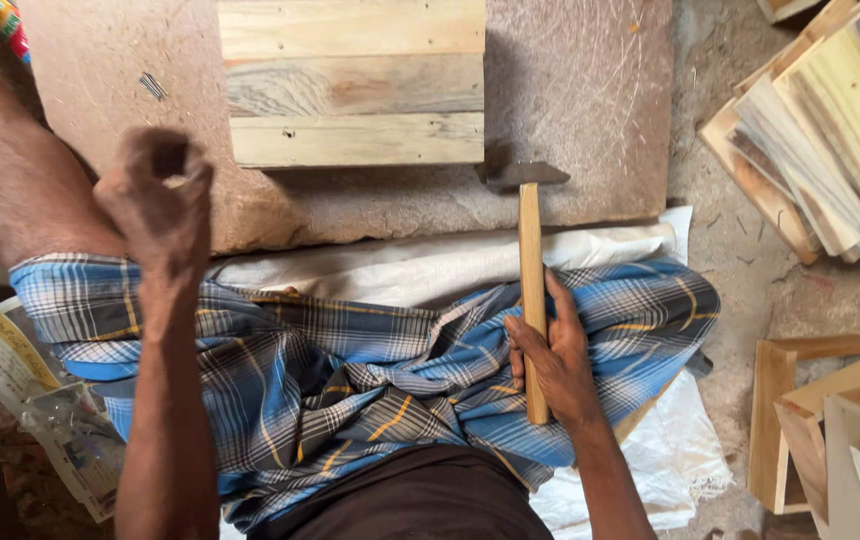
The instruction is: The person assembles a small wooden box by nailing a wooden panel onto a rectangular frame using a hammer and nails. The person sits on the floor and repeatedly hammers nails into the wood to secure the panel.
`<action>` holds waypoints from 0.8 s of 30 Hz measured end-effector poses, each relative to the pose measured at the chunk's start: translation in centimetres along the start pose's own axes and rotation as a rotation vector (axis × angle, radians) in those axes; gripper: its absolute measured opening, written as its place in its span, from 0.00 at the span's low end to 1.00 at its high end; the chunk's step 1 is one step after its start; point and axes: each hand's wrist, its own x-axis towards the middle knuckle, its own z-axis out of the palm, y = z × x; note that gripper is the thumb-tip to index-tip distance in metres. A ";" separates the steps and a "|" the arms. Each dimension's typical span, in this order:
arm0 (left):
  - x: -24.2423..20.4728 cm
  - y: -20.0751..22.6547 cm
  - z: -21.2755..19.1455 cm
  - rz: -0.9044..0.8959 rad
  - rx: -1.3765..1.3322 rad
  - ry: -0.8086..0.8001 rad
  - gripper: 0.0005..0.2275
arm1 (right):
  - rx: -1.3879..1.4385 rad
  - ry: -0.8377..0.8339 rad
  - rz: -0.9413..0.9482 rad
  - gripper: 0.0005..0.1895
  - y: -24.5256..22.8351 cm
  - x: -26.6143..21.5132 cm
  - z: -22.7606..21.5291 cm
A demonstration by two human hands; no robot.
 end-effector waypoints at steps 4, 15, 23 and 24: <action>1.3 5.8 4.4 0.183 -0.423 -0.085 0.08 | 0.021 -0.016 -0.020 0.43 0.5 -0.1 -0.2; 3.4 15.5 13.0 0.453 -0.679 -0.284 0.05 | 0.228 -0.094 0.115 0.45 -1.4 -0.7 -1.0; 2.6 14.7 13.9 0.605 -0.552 -0.155 0.07 | -0.299 0.083 -0.254 0.40 -1.5 -1.2 -0.2; 2.5 14.8 13.8 0.610 -0.517 -0.145 0.08 | -0.384 0.123 -0.314 0.39 -1.6 -1.3 -0.4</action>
